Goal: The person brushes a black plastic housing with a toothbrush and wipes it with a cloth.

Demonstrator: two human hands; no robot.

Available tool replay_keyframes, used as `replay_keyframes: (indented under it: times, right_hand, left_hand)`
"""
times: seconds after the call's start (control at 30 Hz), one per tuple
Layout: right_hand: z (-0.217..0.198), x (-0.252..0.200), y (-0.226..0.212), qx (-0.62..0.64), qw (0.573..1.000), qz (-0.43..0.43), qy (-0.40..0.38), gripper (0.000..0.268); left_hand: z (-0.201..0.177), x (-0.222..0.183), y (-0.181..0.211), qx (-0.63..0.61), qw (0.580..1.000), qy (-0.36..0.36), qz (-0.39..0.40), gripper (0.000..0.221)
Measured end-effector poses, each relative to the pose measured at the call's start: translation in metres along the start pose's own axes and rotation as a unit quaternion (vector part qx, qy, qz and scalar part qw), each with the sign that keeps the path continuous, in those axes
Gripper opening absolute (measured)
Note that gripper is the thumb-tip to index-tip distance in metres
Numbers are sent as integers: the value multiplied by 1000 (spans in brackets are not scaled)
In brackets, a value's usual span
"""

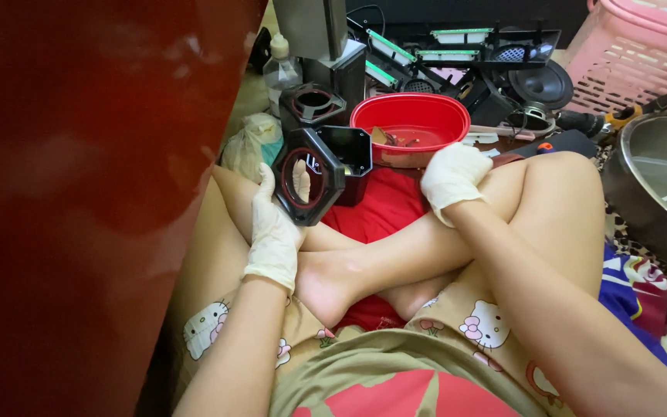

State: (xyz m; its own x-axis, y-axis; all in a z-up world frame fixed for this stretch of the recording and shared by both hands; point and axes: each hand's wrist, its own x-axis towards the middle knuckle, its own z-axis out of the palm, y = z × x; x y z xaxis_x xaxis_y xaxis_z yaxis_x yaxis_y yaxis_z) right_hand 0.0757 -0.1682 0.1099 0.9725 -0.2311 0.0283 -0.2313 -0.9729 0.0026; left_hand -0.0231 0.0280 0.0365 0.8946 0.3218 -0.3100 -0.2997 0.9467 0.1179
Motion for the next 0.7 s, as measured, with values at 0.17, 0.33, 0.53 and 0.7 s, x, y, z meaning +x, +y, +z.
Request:
replay_keyframes:
  times: [0.17,0.33,0.53,0.7]
  right_hand:
    - [26,24,-5,-114,991,-9,-77,35]
    - [24,41,-3,-104,987,-28,-119,38]
    - [4,45,0,-39,991,-41,-125,43]
    - [10,12,-8,-53,993,-56,-93,37]
  left_hand:
    - [2,-4,-2,16,1000,2,7,38]
    - [-6,6,2,10,1000,-1,-1,40]
    - [-4,6,0,13,1000,0,8,41]
    - [-4,5,-1,6,1000,4,13,38]
